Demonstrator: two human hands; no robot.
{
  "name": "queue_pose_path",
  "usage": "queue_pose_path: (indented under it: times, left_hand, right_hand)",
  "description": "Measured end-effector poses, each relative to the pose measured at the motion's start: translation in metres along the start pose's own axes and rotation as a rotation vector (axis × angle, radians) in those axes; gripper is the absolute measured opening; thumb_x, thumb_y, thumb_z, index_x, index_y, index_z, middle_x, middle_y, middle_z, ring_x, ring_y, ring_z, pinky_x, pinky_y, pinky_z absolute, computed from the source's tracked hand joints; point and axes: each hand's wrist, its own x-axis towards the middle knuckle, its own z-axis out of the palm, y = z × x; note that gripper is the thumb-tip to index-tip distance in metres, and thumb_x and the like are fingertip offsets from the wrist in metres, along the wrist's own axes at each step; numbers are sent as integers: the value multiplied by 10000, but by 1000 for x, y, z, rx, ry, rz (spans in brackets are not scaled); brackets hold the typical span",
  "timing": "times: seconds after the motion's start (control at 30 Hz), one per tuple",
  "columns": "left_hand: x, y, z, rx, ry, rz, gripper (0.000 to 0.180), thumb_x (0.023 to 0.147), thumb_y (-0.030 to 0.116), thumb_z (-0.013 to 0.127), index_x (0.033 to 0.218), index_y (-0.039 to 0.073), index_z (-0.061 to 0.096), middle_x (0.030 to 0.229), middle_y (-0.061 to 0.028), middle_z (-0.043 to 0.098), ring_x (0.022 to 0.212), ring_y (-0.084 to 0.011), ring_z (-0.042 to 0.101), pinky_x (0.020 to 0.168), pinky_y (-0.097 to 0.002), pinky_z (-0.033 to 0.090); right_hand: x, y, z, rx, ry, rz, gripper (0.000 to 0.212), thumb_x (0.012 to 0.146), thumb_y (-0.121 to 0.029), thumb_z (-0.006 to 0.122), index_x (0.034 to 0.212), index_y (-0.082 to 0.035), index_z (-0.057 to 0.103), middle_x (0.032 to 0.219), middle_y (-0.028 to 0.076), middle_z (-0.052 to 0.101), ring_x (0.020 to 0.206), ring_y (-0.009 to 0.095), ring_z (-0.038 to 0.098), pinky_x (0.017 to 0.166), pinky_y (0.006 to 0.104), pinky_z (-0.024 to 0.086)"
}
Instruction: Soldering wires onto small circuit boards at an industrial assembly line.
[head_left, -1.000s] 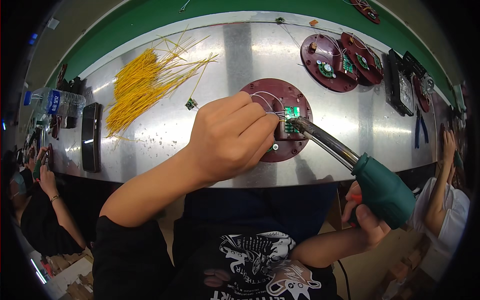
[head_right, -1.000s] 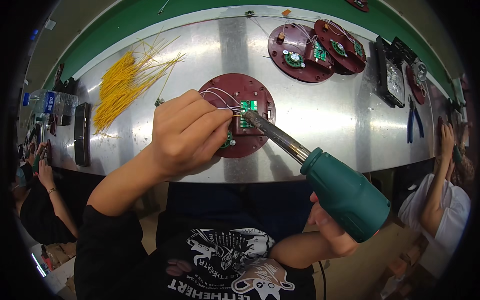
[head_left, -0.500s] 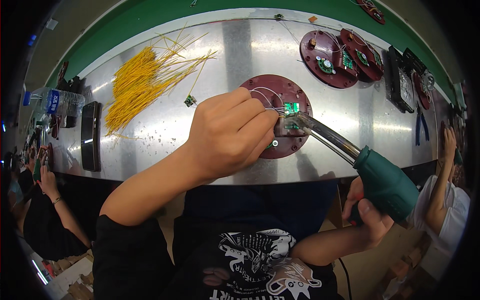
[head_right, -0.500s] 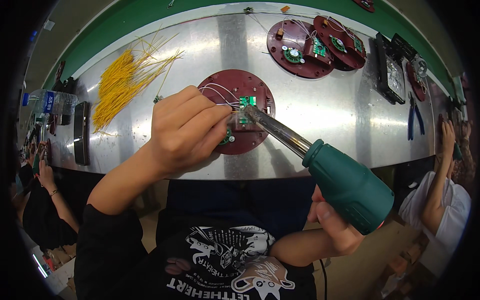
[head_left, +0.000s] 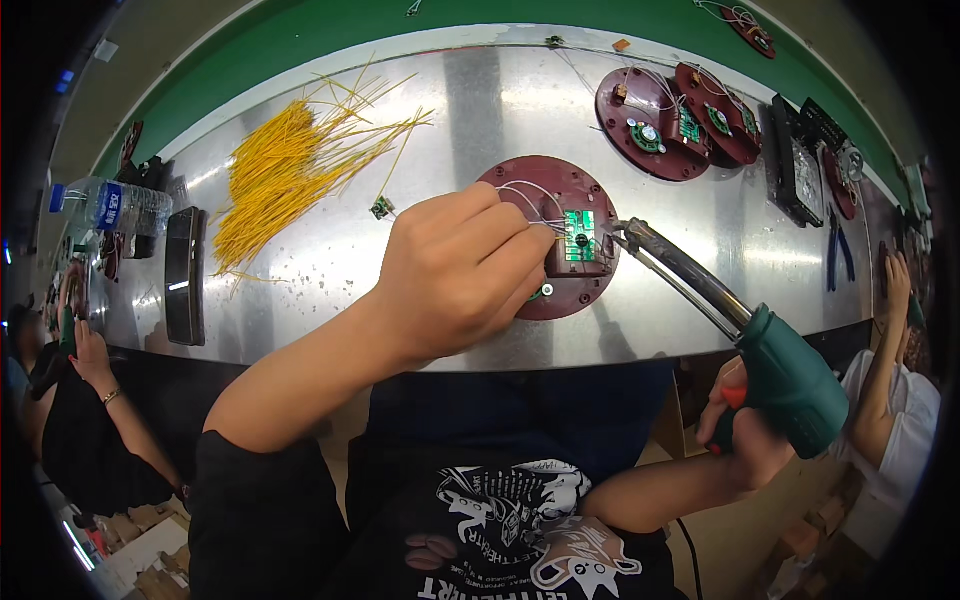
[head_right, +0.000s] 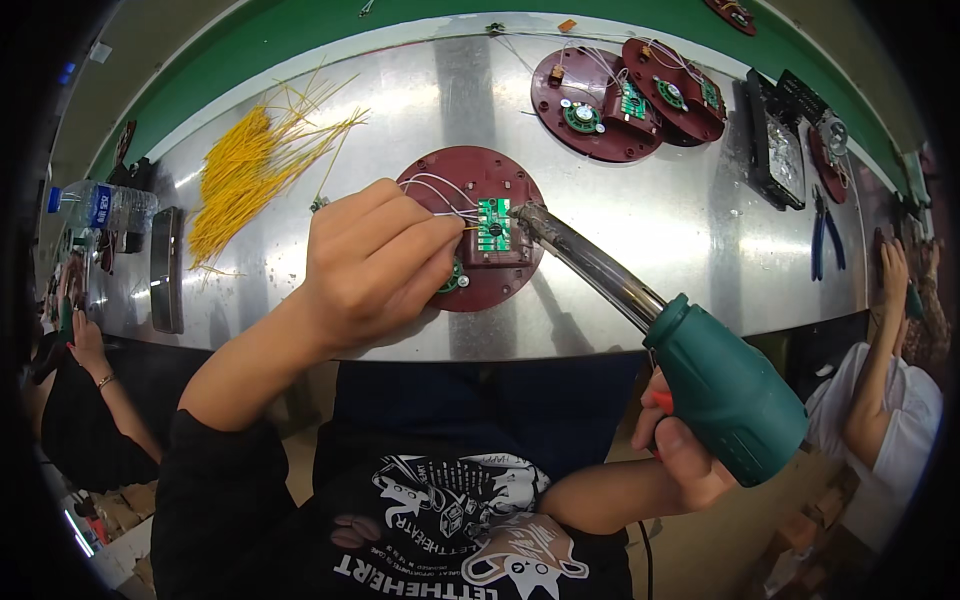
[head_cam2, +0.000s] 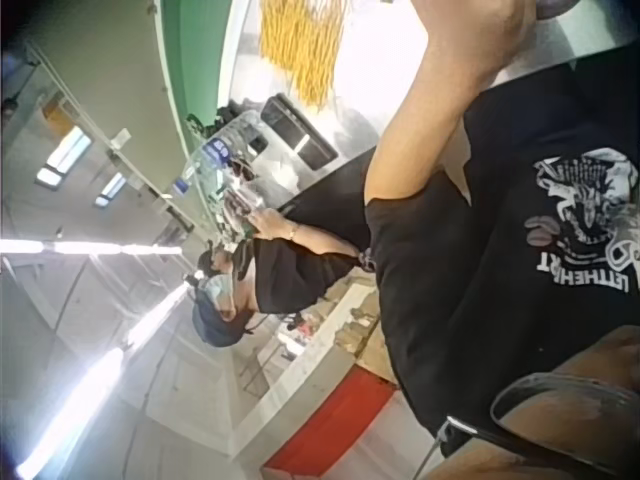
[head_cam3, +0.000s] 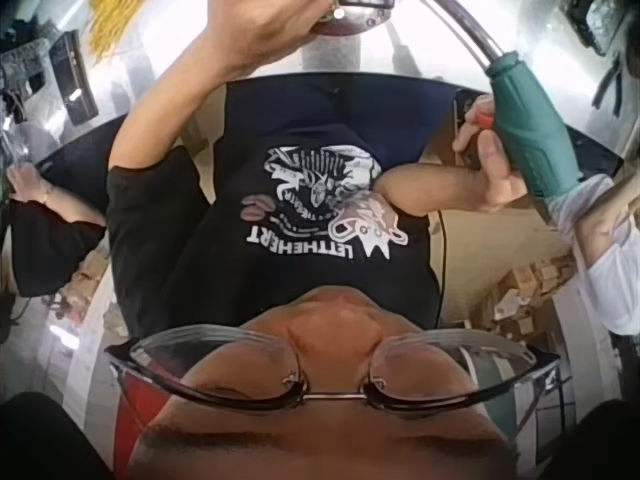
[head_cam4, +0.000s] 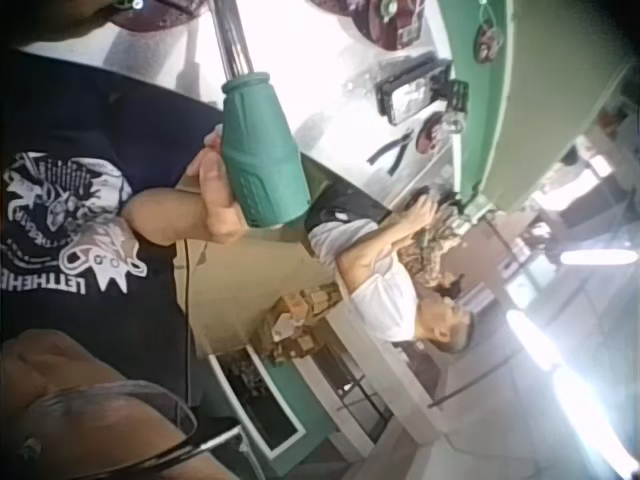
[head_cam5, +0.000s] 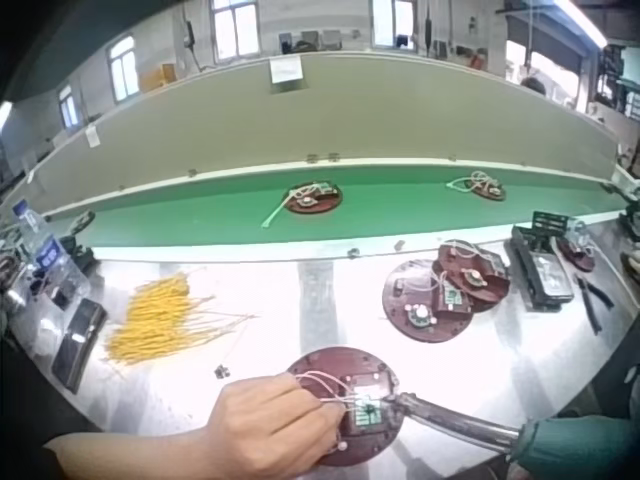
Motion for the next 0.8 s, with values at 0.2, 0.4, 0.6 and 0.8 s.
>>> queue_pose_path:
  times: [0.2,0.4,0.6,0.8]
  left_hand:
    - [1,4,-4,32,-34,-7,173,644,55,716,803,24,656,674,-42,507,586,-197,528,476,-329,435]
    - [1,6,-3,55,-6,-11,135,664,42,709,787,30,655,662,-40,499,559,-197,526,465,-330,426]
    - [7,9,-7,93,32,-59,113,688,18,700,794,24,662,685,-50,536,567,-201,550,471,-325,436]
    - [9,0,-15,102,221,-104,135,694,10,717,825,8,679,731,-70,590,581,-212,578,482,-315,455]
  right_hand:
    - [0,-5,2,11,-38,39,450,844,-262,671,1104,89,563,873,187,571,519,180,555,526,265,441]
    - [-3,-5,0,28,-19,71,443,843,-253,678,1109,85,571,885,190,577,539,178,562,527,265,446]
    - [-4,3,0,40,-2,19,471,841,-264,688,1129,93,578,913,200,587,537,177,559,500,256,442]
    - [-2,-3,1,5,-6,38,488,843,-277,689,1140,96,584,937,208,594,528,178,555,486,254,440]
